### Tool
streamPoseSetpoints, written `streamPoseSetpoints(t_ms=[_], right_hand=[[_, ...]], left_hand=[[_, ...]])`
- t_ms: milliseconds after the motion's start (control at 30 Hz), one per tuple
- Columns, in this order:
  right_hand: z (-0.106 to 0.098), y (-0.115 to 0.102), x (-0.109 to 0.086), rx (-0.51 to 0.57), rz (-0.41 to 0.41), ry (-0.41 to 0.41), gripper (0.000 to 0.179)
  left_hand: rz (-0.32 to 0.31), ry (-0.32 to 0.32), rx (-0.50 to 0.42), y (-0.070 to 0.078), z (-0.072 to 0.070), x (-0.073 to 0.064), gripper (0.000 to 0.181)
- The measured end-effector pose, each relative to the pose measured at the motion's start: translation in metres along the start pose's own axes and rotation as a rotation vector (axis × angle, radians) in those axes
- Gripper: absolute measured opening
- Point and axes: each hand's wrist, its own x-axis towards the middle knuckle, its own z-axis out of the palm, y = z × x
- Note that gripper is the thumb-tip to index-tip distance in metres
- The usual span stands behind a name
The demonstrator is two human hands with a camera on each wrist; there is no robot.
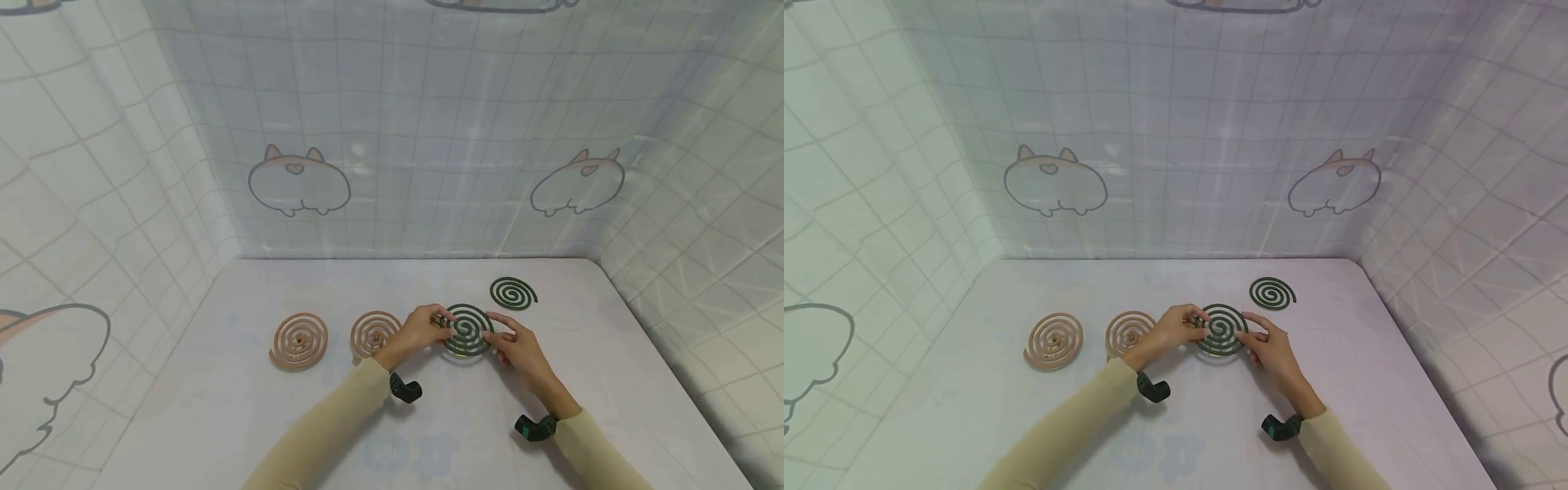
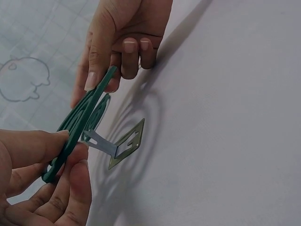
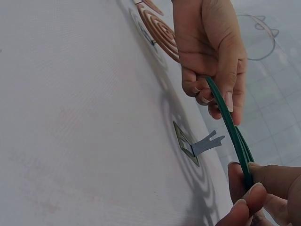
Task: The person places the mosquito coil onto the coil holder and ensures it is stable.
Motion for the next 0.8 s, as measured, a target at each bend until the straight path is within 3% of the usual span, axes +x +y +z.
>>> streamPoseSetpoints(t_ms=[467, 800], right_hand=[[0.001, 0.004, -0.005, 0.005, -0.021, -0.018, 0.057], [0.003, 0.007, -0.006, -0.01, -0.006, -0.026, 0.054]], left_hand=[[0.017, -0.008, -0.021, -0.002, 0.002, -0.009, 0.023], [-0.005, -0.007, -0.024, -0.008, 0.004, -0.011, 0.021]])
